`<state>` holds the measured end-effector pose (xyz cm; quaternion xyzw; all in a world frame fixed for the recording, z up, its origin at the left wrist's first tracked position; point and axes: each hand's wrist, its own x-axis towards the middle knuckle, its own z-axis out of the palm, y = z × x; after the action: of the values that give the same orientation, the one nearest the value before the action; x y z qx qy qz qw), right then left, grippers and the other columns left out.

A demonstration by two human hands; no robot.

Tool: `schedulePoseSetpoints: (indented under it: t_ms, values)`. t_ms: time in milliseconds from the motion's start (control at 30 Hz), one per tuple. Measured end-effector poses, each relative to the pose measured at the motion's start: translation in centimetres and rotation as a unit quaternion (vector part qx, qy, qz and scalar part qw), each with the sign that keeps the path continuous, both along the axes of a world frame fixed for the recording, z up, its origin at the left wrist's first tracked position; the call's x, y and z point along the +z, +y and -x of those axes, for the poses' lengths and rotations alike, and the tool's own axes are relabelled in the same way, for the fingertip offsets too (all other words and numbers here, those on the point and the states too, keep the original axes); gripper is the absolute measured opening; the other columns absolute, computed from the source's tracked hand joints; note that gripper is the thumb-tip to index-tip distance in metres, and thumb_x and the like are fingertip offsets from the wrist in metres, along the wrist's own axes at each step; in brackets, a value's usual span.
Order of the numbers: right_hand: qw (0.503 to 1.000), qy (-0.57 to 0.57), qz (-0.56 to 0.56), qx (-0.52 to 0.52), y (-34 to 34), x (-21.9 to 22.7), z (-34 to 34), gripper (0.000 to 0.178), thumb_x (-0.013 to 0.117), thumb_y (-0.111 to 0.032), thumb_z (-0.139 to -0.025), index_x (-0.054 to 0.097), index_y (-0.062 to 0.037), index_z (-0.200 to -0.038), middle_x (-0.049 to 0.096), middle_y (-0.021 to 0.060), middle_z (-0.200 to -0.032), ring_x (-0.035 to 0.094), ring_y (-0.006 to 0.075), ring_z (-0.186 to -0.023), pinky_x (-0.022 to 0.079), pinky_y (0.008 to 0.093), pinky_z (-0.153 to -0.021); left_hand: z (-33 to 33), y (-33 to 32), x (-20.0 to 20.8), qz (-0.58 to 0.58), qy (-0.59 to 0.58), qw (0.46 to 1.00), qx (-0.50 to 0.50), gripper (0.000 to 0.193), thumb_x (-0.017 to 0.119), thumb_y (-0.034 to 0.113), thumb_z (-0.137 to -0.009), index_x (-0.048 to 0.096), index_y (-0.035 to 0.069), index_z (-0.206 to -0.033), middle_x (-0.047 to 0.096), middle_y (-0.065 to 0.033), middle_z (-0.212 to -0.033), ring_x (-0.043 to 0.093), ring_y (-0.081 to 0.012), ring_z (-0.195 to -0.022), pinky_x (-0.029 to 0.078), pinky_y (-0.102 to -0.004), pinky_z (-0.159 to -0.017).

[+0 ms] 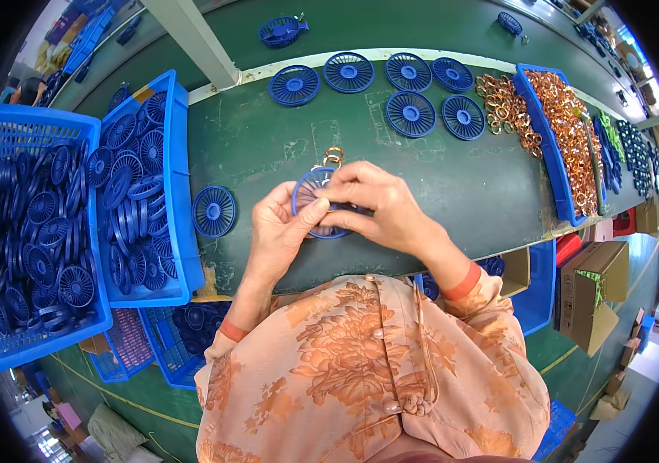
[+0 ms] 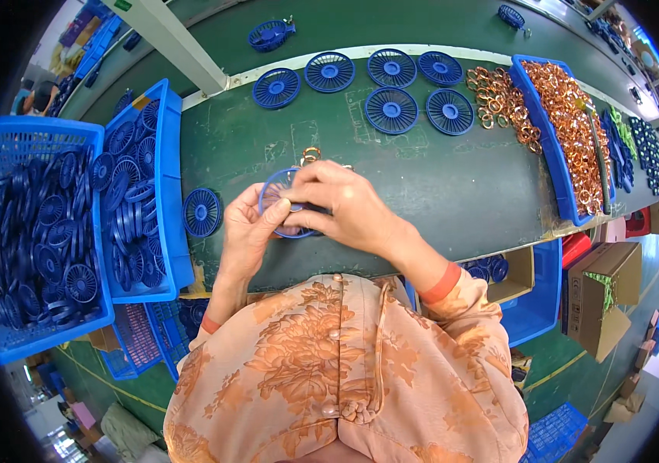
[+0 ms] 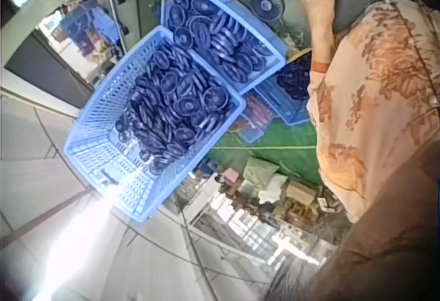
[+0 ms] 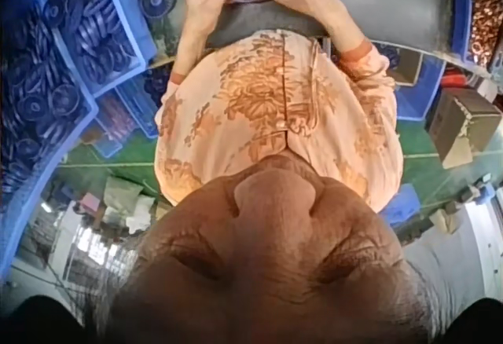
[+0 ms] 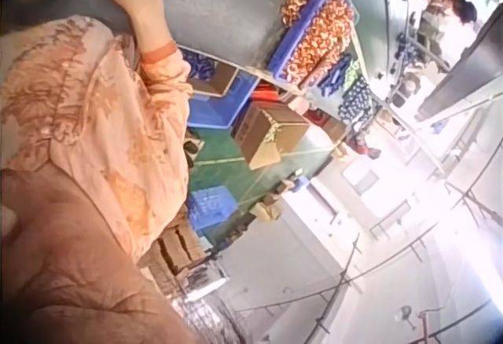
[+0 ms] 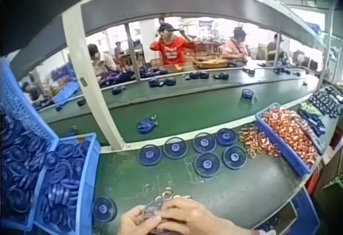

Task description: Assembling small blue plastic components by inserting metal rings into the center of each piece and occasionally using a mallet to tap them together.

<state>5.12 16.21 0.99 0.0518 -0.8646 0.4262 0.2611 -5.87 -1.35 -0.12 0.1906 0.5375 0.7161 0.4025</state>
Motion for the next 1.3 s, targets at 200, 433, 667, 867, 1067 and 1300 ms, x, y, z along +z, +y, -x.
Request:
schedulePoseSetpoints:
  t_ms: [200, 433, 667, 867, 1067, 1300]
  values:
    - [0.981, -0.076, -0.043, -0.173, 3.0, -3.0, 2.7, 0.052, 0.071, -0.035, -0.093, 0.062, -0.0092, -0.137, 0.057, 0.0195, -0.142, 0.049, 0.0358, -0.136, 0.039, 0.0443, -0.113, 3.3, 1.3, 0.6, 0.000, 0.229, 0.951, 0.208, 0.027, 0.071, 0.002, -0.095, 0.063, -0.003, -0.121, 0.072, -0.0067, -0.110, 0.068, -0.0113, -0.093, 0.056, -0.0251, -0.084]
    - [0.983, -0.097, -0.145, -0.055, -1.7, -5.9, 0.6, 0.045, 0.069, -0.029, -0.094, 0.063, -0.0108, -0.134, 0.059, 0.0135, -0.141, 0.048, 0.0376, -0.138, 0.038, 0.0514, -0.114, 5.8, 6.3, -0.9, 0.087, 0.595, 0.793, 0.102, 0.032, 0.074, 0.006, -0.088, 0.073, 0.013, -0.119, 0.076, -0.0111, -0.108, 0.072, -0.0260, -0.109, 0.055, -0.0389, -0.096]
    - [0.994, -0.085, -0.048, -0.052, -1.7, -5.4, -1.9, 0.040, 0.071, -0.015, -0.090, 0.064, -0.0106, -0.128, 0.064, 0.0109, -0.129, 0.054, 0.0334, -0.130, 0.041, 0.0474, -0.109, 5.4, 11.6, -3.5, 0.121, 0.678, 0.721, -0.082, 0.043, 0.073, 0.026, -0.090, 0.067, 0.015, -0.131, 0.057, -0.0130, -0.147, 0.041, -0.0364, -0.145, 0.027, -0.0544, -0.122]
    - [0.990, -0.092, -0.007, -0.106, -1.1, -5.1, -1.9, 0.026, 0.072, -0.008, -0.087, 0.070, -0.0074, -0.113, 0.070, 0.0138, -0.112, 0.063, 0.0328, -0.112, 0.046, 0.0427, -0.100, 4.5, 6.9, -0.9, 0.143, 0.642, 0.752, -0.036, 0.041, 0.072, 0.023, -0.090, 0.067, 0.012, -0.129, 0.060, -0.0159, -0.142, 0.046, -0.0371, -0.141, 0.033, -0.0520, -0.120]
    - [0.989, -0.072, -0.002, -0.131, 0.0, -3.8, -1.3, 0.014, 0.078, -0.010, -0.084, 0.074, -0.0074, -0.097, 0.069, 0.0107, -0.103, 0.064, 0.0294, -0.100, 0.051, 0.0396, -0.088, 3.7, -4.8, 0.4, 0.395, 0.607, 0.681, 0.108, 0.057, 0.077, 0.019, -0.086, 0.059, 0.006, -0.139, 0.052, -0.0244, -0.148, 0.044, -0.0442, -0.141, 0.037, -0.0486, -0.117]
    - [0.988, -0.082, -0.124, -0.033, -5.0, -2.6, 1.8, 0.019, 0.081, -0.015, -0.080, 0.072, -0.0105, -0.097, 0.061, 0.0054, -0.098, 0.058, 0.0273, -0.094, 0.048, 0.0400, -0.083, 3.3, -8.7, -1.5, 0.420, 0.565, 0.699, 0.120, 0.056, 0.076, 0.019, -0.088, 0.058, 0.004, -0.139, 0.054, -0.0242, -0.146, 0.050, -0.0430, -0.135, 0.042, -0.0480, -0.113]
